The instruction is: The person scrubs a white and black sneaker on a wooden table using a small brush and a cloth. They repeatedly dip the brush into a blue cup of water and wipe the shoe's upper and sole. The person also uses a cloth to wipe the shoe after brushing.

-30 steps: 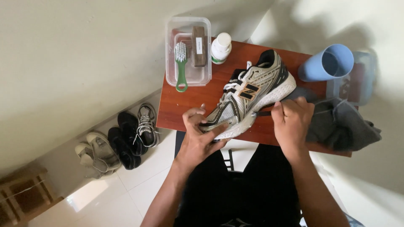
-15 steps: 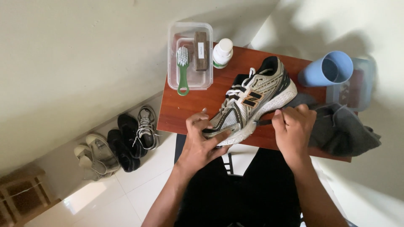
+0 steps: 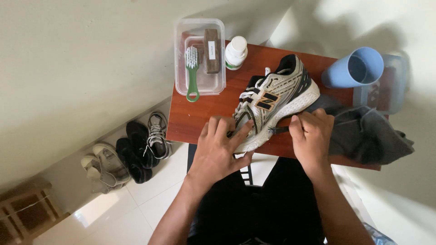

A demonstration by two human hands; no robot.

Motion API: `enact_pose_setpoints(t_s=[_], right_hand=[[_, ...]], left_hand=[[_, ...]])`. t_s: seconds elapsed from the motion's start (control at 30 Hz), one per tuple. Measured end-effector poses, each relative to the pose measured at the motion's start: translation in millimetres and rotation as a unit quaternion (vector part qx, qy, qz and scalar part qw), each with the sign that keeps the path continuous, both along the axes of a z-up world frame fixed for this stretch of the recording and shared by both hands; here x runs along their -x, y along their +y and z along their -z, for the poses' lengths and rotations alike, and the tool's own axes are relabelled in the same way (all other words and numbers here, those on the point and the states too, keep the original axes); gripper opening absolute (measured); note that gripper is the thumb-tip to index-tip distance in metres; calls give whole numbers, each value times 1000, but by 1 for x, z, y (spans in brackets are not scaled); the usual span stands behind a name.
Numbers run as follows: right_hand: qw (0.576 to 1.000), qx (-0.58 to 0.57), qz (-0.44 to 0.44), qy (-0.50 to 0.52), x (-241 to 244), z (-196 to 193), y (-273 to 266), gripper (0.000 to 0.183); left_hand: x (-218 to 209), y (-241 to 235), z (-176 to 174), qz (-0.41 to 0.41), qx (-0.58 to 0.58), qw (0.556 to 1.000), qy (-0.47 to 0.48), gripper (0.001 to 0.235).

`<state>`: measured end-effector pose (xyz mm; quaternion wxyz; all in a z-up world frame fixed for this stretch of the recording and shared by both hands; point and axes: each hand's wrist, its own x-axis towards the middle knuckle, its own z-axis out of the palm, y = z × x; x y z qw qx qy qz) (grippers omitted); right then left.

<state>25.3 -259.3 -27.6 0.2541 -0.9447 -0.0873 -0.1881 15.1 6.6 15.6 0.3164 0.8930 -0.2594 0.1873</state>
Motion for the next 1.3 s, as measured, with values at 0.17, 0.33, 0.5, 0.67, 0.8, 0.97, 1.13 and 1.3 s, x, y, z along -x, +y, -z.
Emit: enact_pose_setpoints(t_s=[0.17,0.33,0.5,0.67,0.8,0.97,1.13,1.3], right_hand=[[1000,-8,3,1,1,-8,9,51],[1000,8,-15,5,11,-22,29,46],[996,81,26,-30,-6,25,-18,45],[997,73,4,-28,-7,-14,13,46],[995,82,-11,-48,-6,1,8,45],[992,118,17,-52,-16,-2,-5,40],[995,76,-21,-68,-5,-13,15,44],[979,142,85,-118,-19,17,-21,45]], left_hand=[[-6,-1,2,-2,4,1000,-7,54],[-6,1,9,13,23,1000,-15,43],[-8,1,10,5,18,999,-26,46],[-10,0,12,4,14,999,-35,47],[-9,-1,14,12,16,999,-33,48],[-8,-3,14,7,19,999,-39,45],[-11,-4,14,7,24,999,-42,46],[-9,-4,14,4,25,999,-37,47]])
